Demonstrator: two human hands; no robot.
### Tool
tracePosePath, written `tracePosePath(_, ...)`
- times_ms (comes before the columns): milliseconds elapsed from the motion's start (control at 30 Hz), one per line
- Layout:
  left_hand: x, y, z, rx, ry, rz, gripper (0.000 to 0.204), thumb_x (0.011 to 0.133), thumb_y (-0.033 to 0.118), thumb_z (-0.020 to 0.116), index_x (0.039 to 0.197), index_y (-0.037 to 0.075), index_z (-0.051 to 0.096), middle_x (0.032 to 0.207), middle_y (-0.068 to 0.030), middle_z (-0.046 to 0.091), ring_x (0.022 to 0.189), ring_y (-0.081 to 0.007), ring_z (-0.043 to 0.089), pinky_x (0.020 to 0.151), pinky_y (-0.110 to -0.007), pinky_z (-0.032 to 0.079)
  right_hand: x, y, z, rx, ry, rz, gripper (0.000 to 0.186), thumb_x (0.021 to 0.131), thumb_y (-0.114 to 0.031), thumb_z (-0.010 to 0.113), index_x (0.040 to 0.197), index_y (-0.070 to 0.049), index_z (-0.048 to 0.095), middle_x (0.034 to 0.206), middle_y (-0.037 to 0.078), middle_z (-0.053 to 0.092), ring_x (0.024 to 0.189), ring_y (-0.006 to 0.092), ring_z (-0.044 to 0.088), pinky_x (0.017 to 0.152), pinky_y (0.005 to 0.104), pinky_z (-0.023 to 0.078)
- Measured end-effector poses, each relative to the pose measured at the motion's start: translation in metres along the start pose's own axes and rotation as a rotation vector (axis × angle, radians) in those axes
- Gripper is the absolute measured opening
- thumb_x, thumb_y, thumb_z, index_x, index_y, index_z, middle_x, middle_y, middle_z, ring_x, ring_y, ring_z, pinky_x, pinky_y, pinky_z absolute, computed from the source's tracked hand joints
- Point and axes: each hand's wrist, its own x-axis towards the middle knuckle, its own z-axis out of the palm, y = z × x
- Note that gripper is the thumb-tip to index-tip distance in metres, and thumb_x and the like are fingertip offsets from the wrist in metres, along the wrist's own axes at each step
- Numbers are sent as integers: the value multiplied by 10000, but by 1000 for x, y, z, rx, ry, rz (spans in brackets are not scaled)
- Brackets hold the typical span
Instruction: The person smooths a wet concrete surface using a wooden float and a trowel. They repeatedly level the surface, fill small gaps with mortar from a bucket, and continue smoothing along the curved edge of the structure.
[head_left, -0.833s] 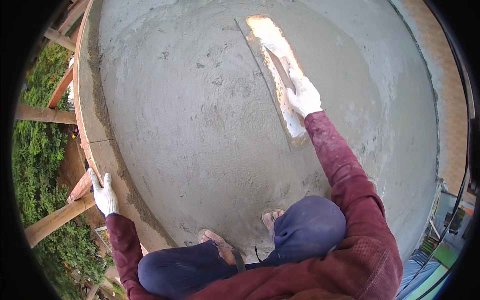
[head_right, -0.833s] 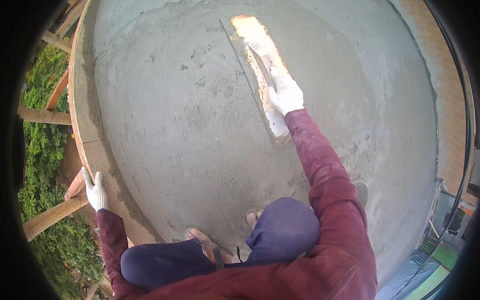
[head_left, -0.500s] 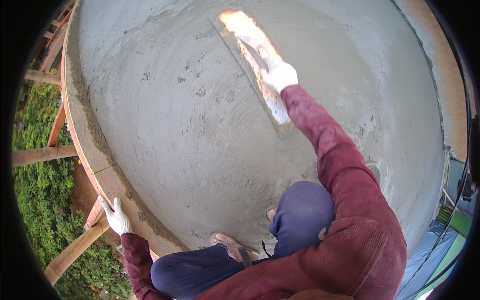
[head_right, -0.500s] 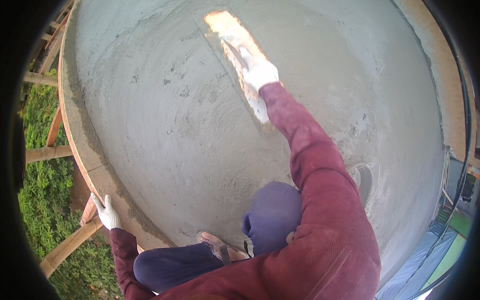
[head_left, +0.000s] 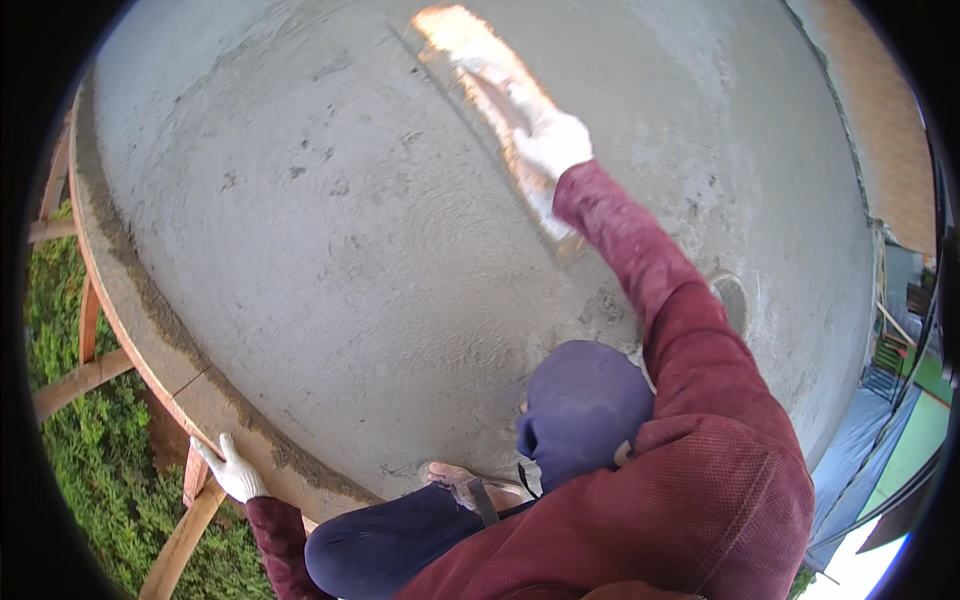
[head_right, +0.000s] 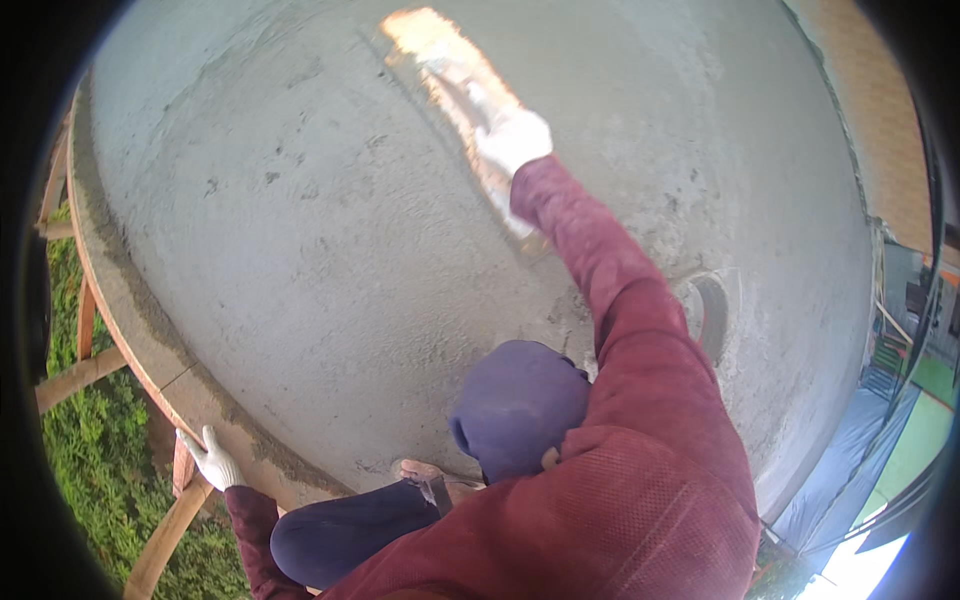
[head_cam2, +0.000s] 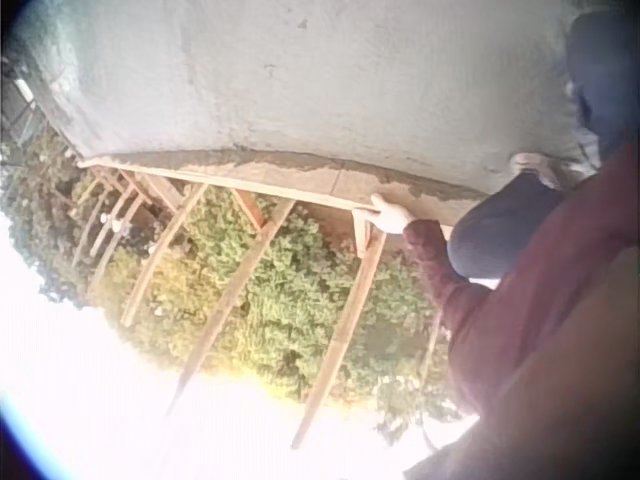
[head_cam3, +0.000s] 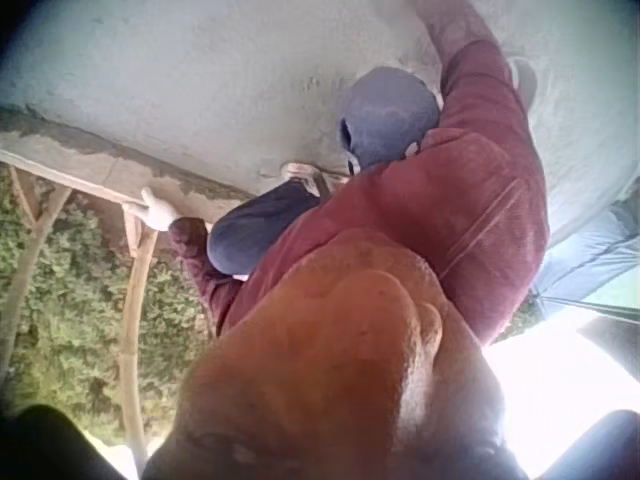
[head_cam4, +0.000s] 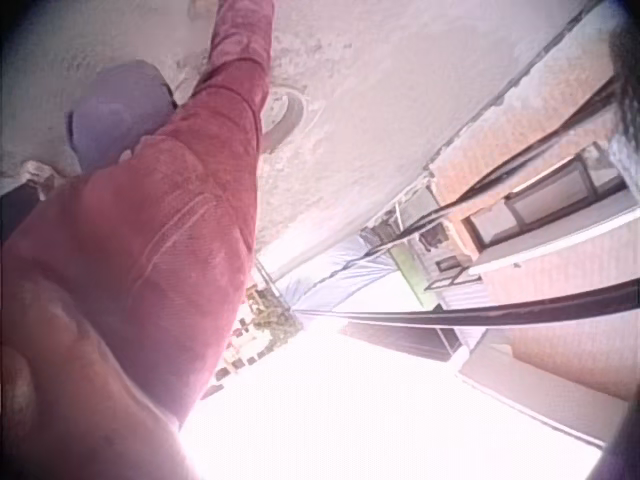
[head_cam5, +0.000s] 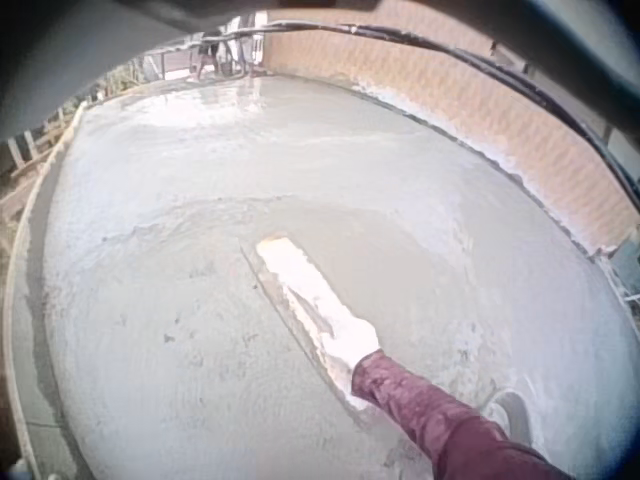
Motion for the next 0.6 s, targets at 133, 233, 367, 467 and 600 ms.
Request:
tracePosePath(133, 8, -4, 12, -76, -8, 0, 742, 1057, 317, 605, 1678, 74, 281, 1723, -130, 332, 1554, -264, 371, 1243, -341, 290, 78, 3, -7, -117, -91, 63, 700, 910, -351, 632, 1582, -288, 446, 1181, 226, 736, 1057, 411, 721, 925, 482, 584)
tracePosePath(233, -1, -12, 1, -101, 45, -23, 750, 1039, 291, 636, 1679, 99, 296, 1712, -110, 363, 1543, -263, 392, 1239, -340, 293, -1, -43, 13, -67, -171, 142, 718, 896, -307, 639, 1591, -303, 458, 1426, 155, 644, 1088, 376, 729, 980, 418, 580)
tracePosePath(367, -3, -17, -3, -73, 46, -37, 748, 1035, 302, 640, 1674, 96, 310, 1708, -110, 372, 1533, -269, 409, 1238, -344, 295, 41, -32, -27, -46, -199, 157, 768, 871, -240, 666, 1602, -259, 431, 1331, 177, 698, 1110, 403, 715, 1010, 447, 559)
tracePosePath(467, -2, -16, 8, -133, 46, -18, 740, 1034, 305, 639, 1668, 87, 323, 1699, -117, 389, 1530, -267, 414, 1232, -346, 304, 110, 0, -19, -190, -187, 134, 761, 862, -280, 665, 1589, -250, 441, 1214, 221, 731, 1108, 421, 707, 968, 493, 562)
tracePosePath(600, -1, 0, 7, -119, 41, -57, 744, 1035, 293, 643, 1664, 61, 320, 1698, -117, 390, 1516, -259, 430, 1228, -341, 307, 87, -36, 12, -76, -191, 127, 862, 833, -356, 660, 1639, -254, 373, 1229, 250, 718, 1106, 426, 712, 975, 478, 562)
